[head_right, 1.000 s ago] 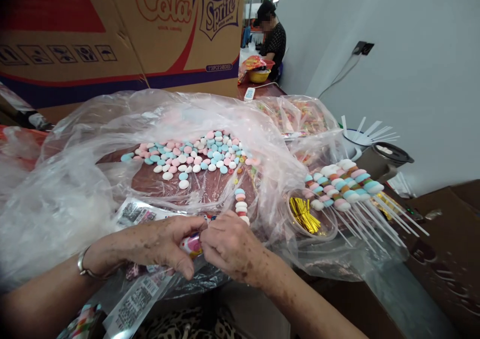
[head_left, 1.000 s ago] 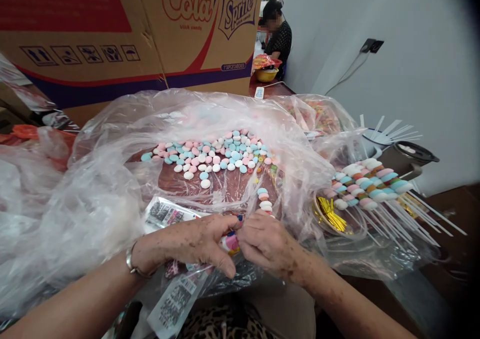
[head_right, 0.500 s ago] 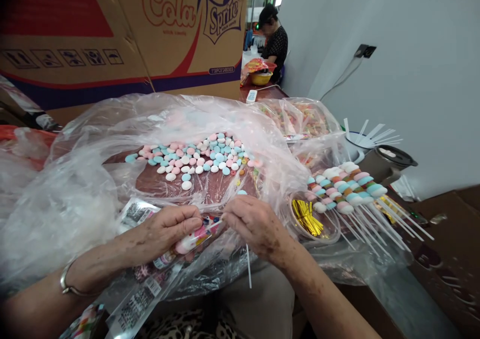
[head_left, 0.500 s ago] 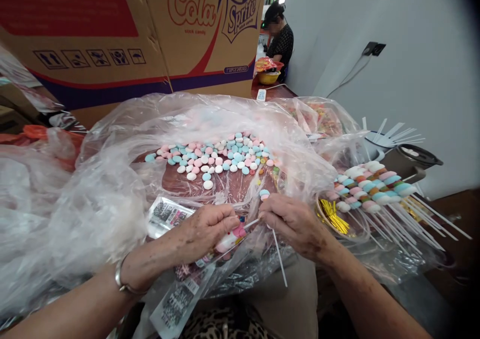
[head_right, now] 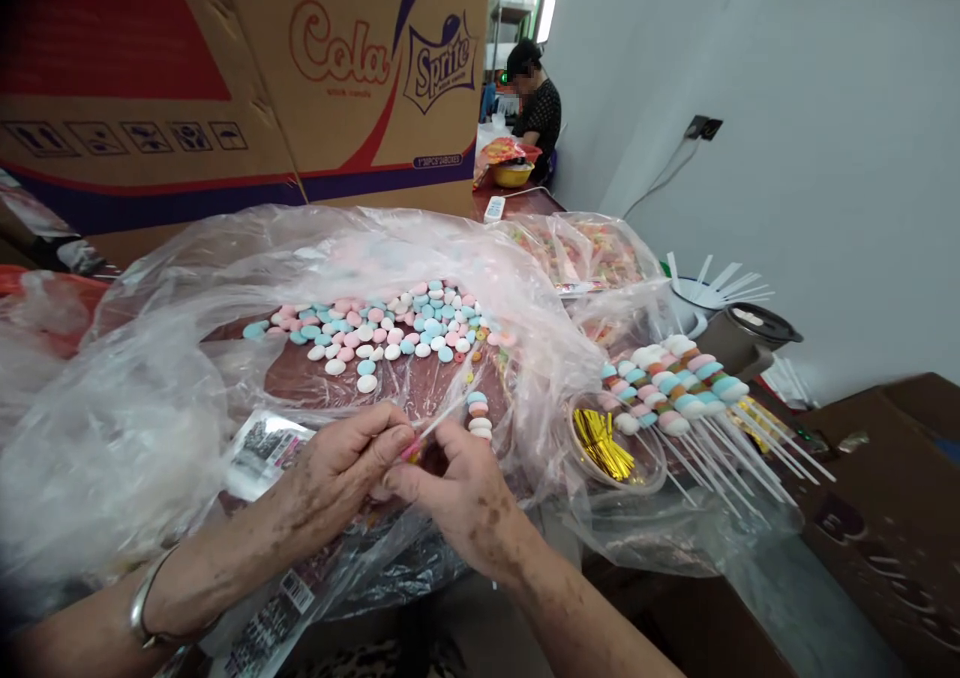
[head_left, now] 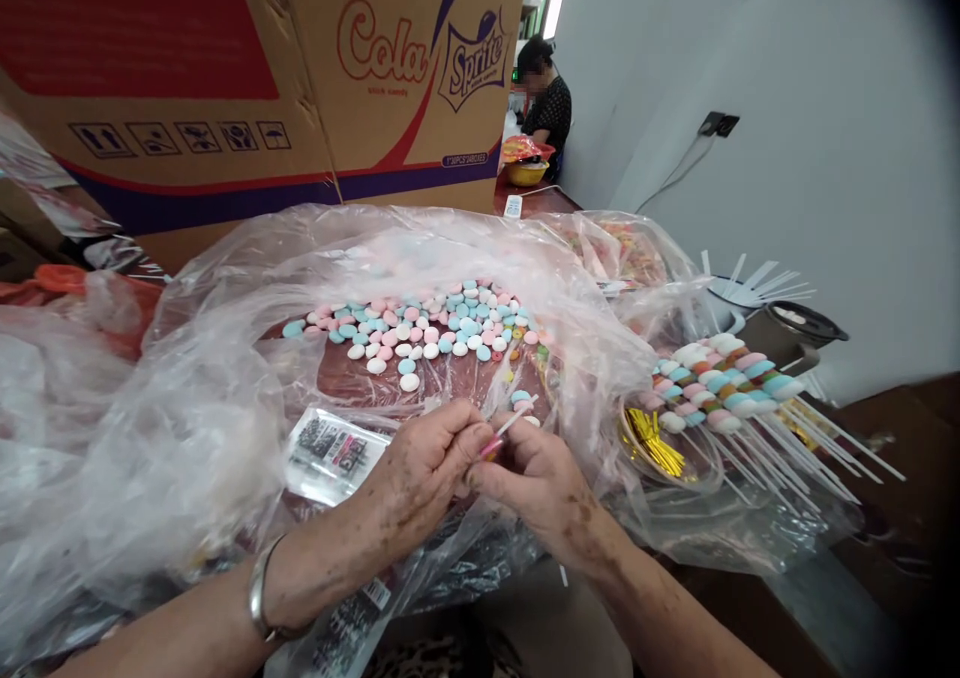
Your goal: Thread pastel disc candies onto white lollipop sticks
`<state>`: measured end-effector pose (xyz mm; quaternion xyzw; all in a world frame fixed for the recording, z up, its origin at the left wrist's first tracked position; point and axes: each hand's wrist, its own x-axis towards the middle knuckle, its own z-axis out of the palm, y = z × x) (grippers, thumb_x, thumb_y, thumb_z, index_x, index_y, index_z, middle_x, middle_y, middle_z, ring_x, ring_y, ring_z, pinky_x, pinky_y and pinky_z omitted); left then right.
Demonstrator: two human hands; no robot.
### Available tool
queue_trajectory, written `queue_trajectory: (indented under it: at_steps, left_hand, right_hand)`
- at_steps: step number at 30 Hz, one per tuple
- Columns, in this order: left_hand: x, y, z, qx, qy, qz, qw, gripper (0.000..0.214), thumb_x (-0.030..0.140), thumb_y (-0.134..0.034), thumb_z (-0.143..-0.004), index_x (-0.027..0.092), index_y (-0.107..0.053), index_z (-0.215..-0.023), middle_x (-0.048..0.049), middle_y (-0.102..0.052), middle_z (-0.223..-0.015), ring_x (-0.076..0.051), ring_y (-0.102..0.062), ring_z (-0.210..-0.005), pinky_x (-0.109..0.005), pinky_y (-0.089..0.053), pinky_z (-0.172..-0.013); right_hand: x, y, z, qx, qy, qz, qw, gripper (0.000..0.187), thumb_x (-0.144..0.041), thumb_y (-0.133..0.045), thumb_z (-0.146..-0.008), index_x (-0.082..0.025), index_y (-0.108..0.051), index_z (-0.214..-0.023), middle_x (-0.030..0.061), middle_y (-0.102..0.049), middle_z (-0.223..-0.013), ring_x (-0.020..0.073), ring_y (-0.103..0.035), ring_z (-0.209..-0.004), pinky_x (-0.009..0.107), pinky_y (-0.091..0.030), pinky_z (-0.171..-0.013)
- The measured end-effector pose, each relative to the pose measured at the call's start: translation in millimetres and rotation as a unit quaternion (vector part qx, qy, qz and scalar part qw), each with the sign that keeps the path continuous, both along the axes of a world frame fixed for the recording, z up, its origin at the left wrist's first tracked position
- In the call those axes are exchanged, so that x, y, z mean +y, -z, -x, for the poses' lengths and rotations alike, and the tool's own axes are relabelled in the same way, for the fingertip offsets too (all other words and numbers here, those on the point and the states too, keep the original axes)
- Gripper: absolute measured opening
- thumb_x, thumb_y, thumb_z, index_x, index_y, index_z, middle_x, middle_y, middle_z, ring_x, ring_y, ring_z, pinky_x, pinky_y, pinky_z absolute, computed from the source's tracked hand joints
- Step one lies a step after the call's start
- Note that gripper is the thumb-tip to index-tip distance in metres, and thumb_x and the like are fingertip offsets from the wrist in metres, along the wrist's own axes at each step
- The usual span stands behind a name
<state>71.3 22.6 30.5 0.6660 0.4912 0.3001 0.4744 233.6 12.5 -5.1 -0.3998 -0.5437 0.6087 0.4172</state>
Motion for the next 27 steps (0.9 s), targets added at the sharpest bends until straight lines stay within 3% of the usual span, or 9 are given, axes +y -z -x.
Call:
queue_trajectory:
  at_steps: [3, 6, 9, 12, 15, 18, 20, 24, 27]
  left_hand:
    - [-0.6, 5.3, 0.4, -0.122, 0.008, 0.097, 0.988, 0.030, 0.050, -0.054, -0.092, 0.021, -0.051, -0.082, 0.0072, -0.051, -0.062, -0.010, -0.049, -0.052, -0.020, -0.038, -0.047]
    - [-2.0, 11.7, 2.4, -0.229, 0.051, 0.179, 0.955, 0.029, 0.046, -0.067, -0.085, 0.018, -0.059, -0.086, 0.0037, -0.060, -0.068, -0.011, -0.057, -0.060, -0.019, -0.044, -0.055]
    - [-3.5, 13.8, 2.6, -0.278, 0.010, 0.227, 0.933, 0.028, 0.040, -0.073, -0.079, 0.015, -0.061, -0.077, 0.0017, -0.063, -0.064, -0.008, -0.055, -0.054, -0.016, -0.041, -0.050]
    - [-3.4, 12.1, 2.3, -0.279, -0.010, 0.275, 0.920, 0.028, 0.038, -0.075, -0.075, 0.014, -0.061, -0.073, -0.0001, -0.063, -0.057, -0.007, -0.052, -0.045, -0.014, -0.037, -0.042]
    - [-1.8, 11.3, 3.2, -0.250, 0.034, 0.343, 0.905, 0.019, 0.030, -0.073, -0.072, 0.014, -0.064, -0.075, -0.0048, -0.068, -0.058, -0.012, -0.061, -0.044, -0.016, -0.043, -0.038]
    - [0.1, 13.2, 6.3, -0.259, 0.077, 0.375, 0.887, 0.017, 0.029, -0.066, -0.075, 0.012, -0.066, -0.076, -0.0083, -0.071, -0.062, -0.015, -0.064, -0.042, -0.019, -0.048, -0.036]
    - [1.3, 14.9, 9.6, -0.266, 0.110, 0.371, 0.883, 0.024, 0.034, -0.065, -0.081, 0.010, -0.068, -0.080, -0.0112, -0.073, -0.066, -0.012, -0.062, -0.041, -0.017, -0.046, -0.036]
    - [0.8, 17.0, 14.4, -0.243, 0.165, 0.384, 0.875, 0.031, 0.041, -0.072, -0.079, 0.010, -0.070, -0.081, -0.0077, -0.070, -0.063, -0.009, -0.060, -0.044, -0.014, -0.047, -0.041]
    - [-3.9, 16.0, 12.9, -0.223, 0.148, 0.376, 0.887, 0.035, 0.045, -0.076, -0.077, 0.012, -0.066, -0.072, -0.0027, -0.063, -0.059, -0.007, -0.055, -0.044, -0.014, -0.045, -0.042]
  right_hand:
    - [-2.1, -4.1, 3.3, -0.006, 0.063, -0.013, 0.998, 0.027, -0.040, -0.069, -0.082, -0.019, -0.057, -0.071, -0.0043, -0.055, -0.062, 0.0097, -0.050, -0.057, 0.021, -0.044, -0.054]
    - [-3.3, -4.6, 6.0, 0.043, 0.088, -0.013, 0.995, 0.020, -0.034, -0.069, -0.078, -0.020, -0.056, -0.072, -0.0047, -0.057, -0.062, 0.0099, -0.051, -0.054, 0.022, -0.046, -0.050]
    - [-3.5, -0.4, 9.3, 0.117, 0.081, 0.019, 0.990, 0.016, -0.028, -0.069, -0.075, -0.022, -0.054, -0.076, -0.0049, -0.061, -0.066, 0.0107, -0.056, -0.054, 0.023, -0.051, -0.051]
    - [-2.5, 3.5, 7.5, 0.141, 0.059, 0.010, 0.988, 0.021, -0.022, -0.067, -0.074, -0.024, -0.058, -0.093, -0.0053, -0.066, -0.074, 0.0111, -0.061, -0.057, 0.023, -0.052, -0.053]
    - [-1.8, 3.0, -1.8, 0.026, 0.002, -0.083, 0.996, 0.018, -0.017, -0.060, -0.080, -0.023, -0.062, -0.096, -0.0044, -0.067, -0.072, 0.0116, -0.062, -0.057, 0.023, -0.051, -0.056]
    - [-4.0, -0.1, -10.8, -0.122, 0.039, -0.250, 0.960, 0.014, -0.013, -0.054, -0.085, -0.020, -0.066, -0.084, -0.0017, -0.067, -0.072, 0.0116, -0.063, -0.065, 0.023, -0.049, -0.063]
    - [-7.9, -1.3, -12.4, -0.164, 0.079, -0.315, 0.932, 0.015, -0.014, -0.053, -0.086, -0.019, -0.066, -0.081, -0.0005, -0.067, -0.073, 0.0116, -0.062, -0.067, 0.022, -0.048, -0.065]
    - [-17.8, 0.7, -7.1, -0.133, 0.088, -0.268, 0.950, 0.017, -0.014, -0.049, -0.089, -0.019, -0.064, -0.082, -0.0034, -0.064, -0.062, 0.0106, -0.060, -0.058, 0.021, -0.048, -0.061]
    - [-22.3, 3.6, -5.6, -0.142, 0.100, -0.224, 0.959, 0.018, -0.013, -0.048, -0.087, -0.019, -0.064, -0.081, -0.0038, -0.065, -0.062, 0.0107, -0.059, -0.057, 0.020, -0.047, -0.058]
